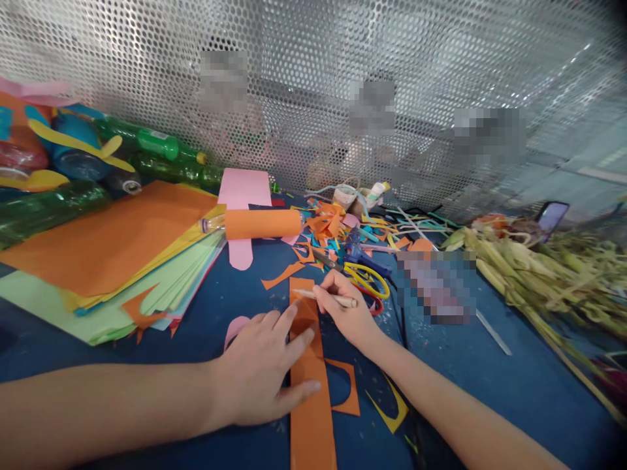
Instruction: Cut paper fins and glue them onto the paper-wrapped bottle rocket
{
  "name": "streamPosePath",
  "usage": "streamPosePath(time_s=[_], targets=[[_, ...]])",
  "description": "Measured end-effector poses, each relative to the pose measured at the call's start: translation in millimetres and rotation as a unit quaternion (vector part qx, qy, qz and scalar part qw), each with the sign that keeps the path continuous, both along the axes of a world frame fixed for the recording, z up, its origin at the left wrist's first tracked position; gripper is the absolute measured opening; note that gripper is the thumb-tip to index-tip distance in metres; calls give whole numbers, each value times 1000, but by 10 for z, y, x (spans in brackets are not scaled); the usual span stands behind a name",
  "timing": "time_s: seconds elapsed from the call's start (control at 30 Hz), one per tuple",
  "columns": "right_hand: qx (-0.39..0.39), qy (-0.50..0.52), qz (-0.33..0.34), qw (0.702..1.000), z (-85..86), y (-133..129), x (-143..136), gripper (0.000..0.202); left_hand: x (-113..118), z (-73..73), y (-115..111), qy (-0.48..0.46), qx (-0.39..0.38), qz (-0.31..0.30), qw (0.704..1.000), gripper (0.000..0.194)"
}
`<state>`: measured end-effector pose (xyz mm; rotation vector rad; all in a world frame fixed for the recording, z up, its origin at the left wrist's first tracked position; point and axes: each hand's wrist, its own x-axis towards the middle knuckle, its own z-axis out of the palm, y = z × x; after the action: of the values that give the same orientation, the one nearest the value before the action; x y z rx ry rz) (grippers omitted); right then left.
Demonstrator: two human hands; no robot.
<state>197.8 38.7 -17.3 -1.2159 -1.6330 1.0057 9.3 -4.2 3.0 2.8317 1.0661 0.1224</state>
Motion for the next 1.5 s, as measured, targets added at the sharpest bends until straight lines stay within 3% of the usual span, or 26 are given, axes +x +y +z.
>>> streamPosePath(time_s=[0.23,0.77,1.5], targets=[[6,-9,9,1000,1,6,7,23,2,-35,-3,-13,12,10,1000,59],[5,-20,20,1000,-1,-2,3,23,20,53,8,3,-9,2,1000,56],[-1,-22,28,999,13,-8,3,24,14,55,1,13,-12,3,1000,55]])
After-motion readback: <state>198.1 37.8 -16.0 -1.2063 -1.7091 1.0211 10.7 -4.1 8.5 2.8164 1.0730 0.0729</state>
